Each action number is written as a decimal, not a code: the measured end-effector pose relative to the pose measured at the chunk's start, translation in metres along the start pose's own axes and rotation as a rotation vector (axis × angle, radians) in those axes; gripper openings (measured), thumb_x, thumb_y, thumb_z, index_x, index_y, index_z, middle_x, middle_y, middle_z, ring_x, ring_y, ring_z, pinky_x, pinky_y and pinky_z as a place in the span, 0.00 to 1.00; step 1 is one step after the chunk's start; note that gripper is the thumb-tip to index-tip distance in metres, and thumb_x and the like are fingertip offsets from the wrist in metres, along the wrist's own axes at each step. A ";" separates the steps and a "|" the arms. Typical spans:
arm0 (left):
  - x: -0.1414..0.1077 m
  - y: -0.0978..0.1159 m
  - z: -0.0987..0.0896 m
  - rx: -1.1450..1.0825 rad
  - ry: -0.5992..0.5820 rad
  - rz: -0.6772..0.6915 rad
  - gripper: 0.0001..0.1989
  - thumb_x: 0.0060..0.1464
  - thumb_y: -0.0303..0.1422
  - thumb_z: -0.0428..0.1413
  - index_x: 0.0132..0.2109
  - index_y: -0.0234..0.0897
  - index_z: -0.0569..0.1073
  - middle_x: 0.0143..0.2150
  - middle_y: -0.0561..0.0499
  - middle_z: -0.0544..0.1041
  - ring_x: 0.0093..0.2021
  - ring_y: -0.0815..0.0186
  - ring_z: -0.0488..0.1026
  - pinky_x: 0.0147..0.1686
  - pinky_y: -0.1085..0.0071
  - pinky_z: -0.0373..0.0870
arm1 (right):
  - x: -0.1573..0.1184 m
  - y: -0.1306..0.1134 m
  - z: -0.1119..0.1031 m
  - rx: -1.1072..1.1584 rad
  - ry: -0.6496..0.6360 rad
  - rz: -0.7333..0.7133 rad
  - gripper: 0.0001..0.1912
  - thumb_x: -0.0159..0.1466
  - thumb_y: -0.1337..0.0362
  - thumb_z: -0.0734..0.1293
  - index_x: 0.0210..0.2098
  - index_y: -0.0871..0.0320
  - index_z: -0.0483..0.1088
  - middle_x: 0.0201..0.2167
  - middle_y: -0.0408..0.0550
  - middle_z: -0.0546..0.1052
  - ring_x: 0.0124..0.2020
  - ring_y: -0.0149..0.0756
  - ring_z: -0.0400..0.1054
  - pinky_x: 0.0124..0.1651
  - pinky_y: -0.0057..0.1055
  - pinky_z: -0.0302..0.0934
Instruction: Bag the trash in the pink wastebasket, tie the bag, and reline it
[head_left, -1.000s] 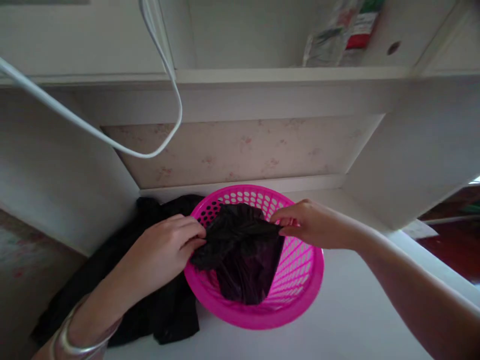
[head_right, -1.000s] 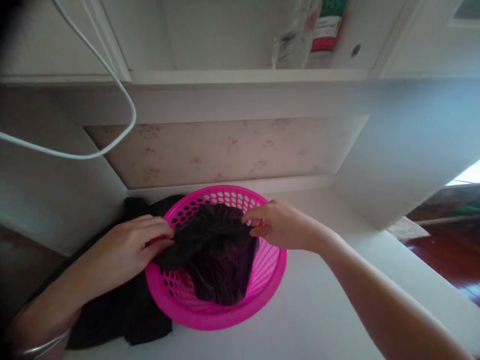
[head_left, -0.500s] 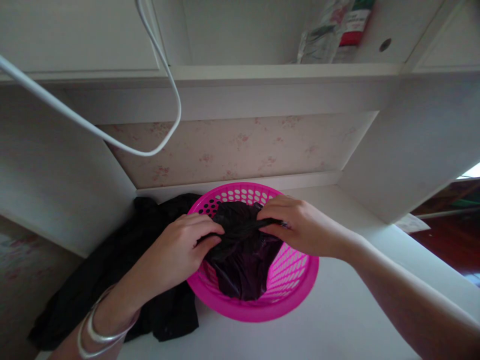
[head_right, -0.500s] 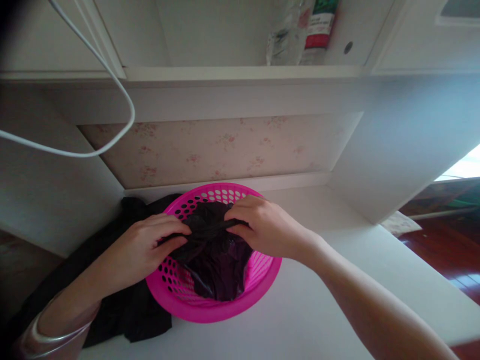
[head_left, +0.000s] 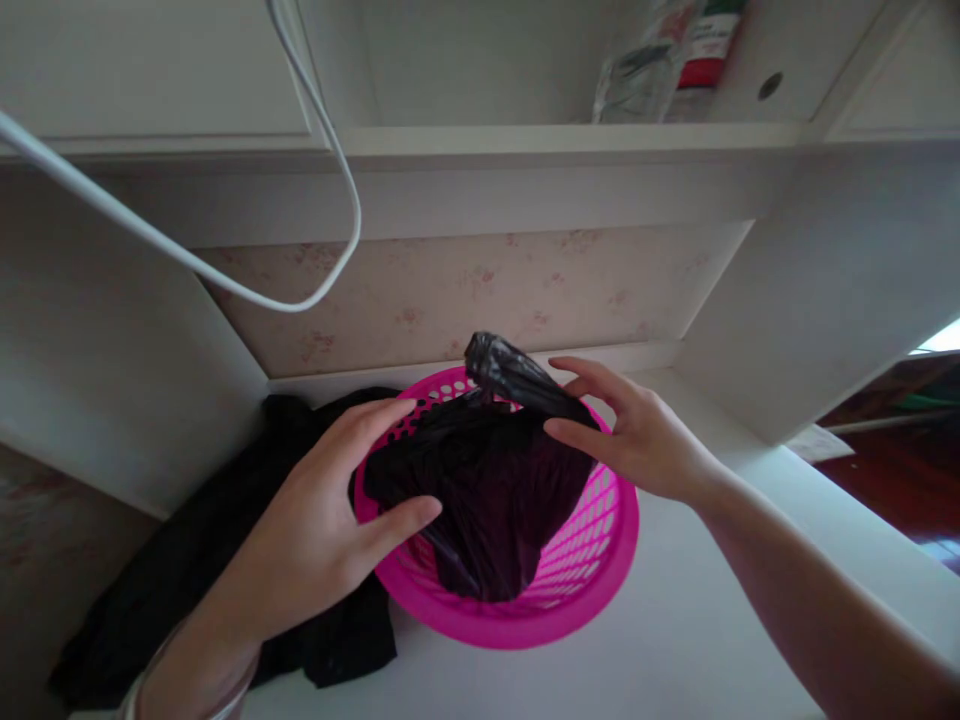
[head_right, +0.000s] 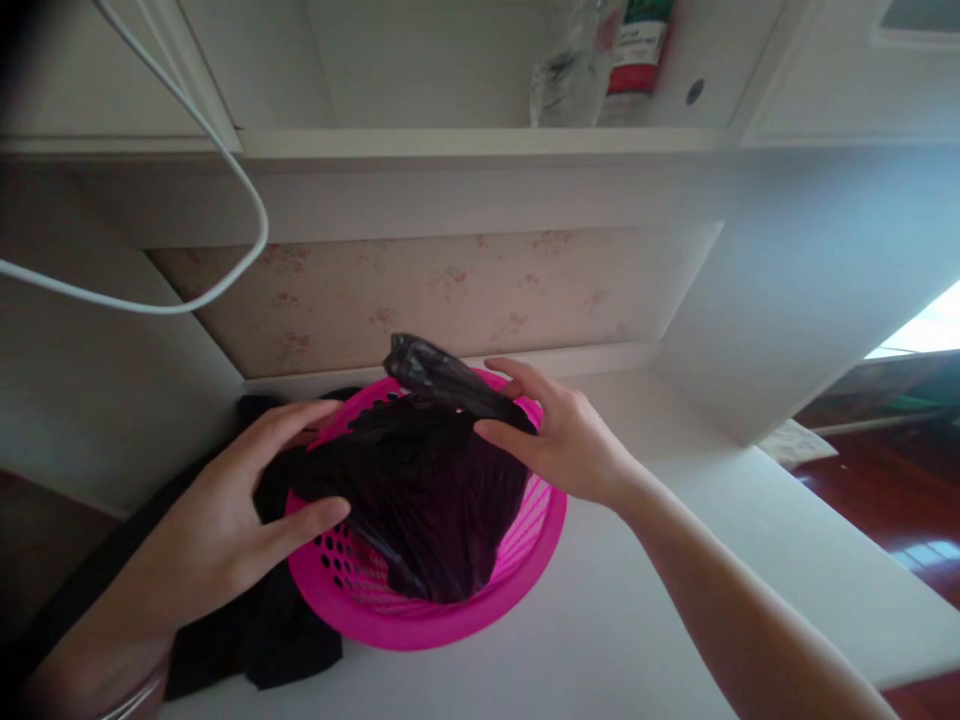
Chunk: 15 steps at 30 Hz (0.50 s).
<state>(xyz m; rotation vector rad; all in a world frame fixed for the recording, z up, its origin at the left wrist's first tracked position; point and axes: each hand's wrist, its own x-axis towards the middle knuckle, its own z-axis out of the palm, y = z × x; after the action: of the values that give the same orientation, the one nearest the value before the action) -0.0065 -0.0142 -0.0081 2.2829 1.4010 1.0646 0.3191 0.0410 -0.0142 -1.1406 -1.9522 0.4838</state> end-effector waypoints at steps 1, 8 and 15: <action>0.006 0.005 0.004 0.042 0.022 0.004 0.35 0.57 0.45 0.66 0.68 0.52 0.65 0.65 0.49 0.73 0.63 0.54 0.73 0.66 0.55 0.66 | 0.000 -0.004 0.002 0.015 0.013 0.013 0.24 0.64 0.52 0.74 0.58 0.51 0.74 0.43 0.46 0.83 0.43 0.42 0.77 0.50 0.39 0.70; 0.034 -0.020 0.016 -0.100 0.170 -0.178 0.06 0.61 0.39 0.61 0.41 0.47 0.83 0.40 0.56 0.85 0.41 0.64 0.81 0.45 0.68 0.75 | -0.011 0.003 -0.005 0.585 0.232 0.063 0.08 0.61 0.57 0.78 0.40 0.47 0.82 0.40 0.40 0.84 0.42 0.36 0.77 0.50 0.33 0.72; -0.005 -0.051 -0.009 -0.562 0.686 -0.293 0.04 0.56 0.32 0.62 0.39 0.46 0.77 0.33 0.64 0.79 0.32 0.73 0.74 0.33 0.74 0.72 | -0.032 0.042 -0.038 0.730 0.589 0.274 0.06 0.57 0.66 0.74 0.33 0.46 0.79 0.41 0.40 0.83 0.46 0.42 0.77 0.50 0.42 0.73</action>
<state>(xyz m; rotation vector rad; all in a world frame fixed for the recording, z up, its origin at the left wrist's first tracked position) -0.0477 0.0061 -0.0329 1.3187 1.3403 1.9329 0.3806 0.0326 -0.0333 -0.9175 -0.9810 0.8116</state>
